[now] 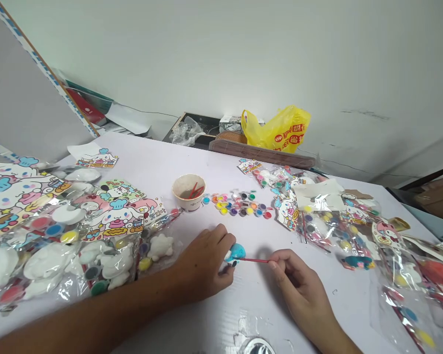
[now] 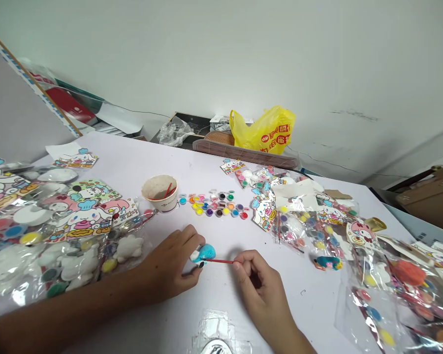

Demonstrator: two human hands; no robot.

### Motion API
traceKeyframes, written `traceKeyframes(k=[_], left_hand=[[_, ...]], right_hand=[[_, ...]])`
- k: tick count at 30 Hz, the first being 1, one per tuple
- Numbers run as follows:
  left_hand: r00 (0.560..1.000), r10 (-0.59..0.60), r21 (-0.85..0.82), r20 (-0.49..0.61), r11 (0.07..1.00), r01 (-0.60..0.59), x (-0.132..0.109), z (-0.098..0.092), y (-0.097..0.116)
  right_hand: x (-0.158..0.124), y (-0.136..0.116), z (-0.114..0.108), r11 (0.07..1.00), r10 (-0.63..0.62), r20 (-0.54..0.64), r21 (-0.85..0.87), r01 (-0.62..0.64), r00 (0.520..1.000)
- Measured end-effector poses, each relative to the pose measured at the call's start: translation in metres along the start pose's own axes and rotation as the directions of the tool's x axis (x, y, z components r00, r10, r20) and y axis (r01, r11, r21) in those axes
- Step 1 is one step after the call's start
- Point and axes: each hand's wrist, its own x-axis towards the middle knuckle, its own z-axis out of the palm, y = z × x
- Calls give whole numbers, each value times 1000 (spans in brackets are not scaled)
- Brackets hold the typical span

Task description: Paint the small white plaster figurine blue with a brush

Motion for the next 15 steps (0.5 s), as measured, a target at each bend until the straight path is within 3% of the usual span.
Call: traceKeyframes(k=[6,10,15], left_hand=[[1000,1,11,8,1000,-1,1,0,0],[1000,5,14,-10,1000,-4,1,1,0],[1000,-6,22,1,1000,6,0,1,0]], right_hand=[[2,3,-2,1000,5,-17,-18,-6,1000],[1,2,-2,1000,0,51,-12,1,999],[0,0,-1,1000,9,-29,5,-9,1000]])
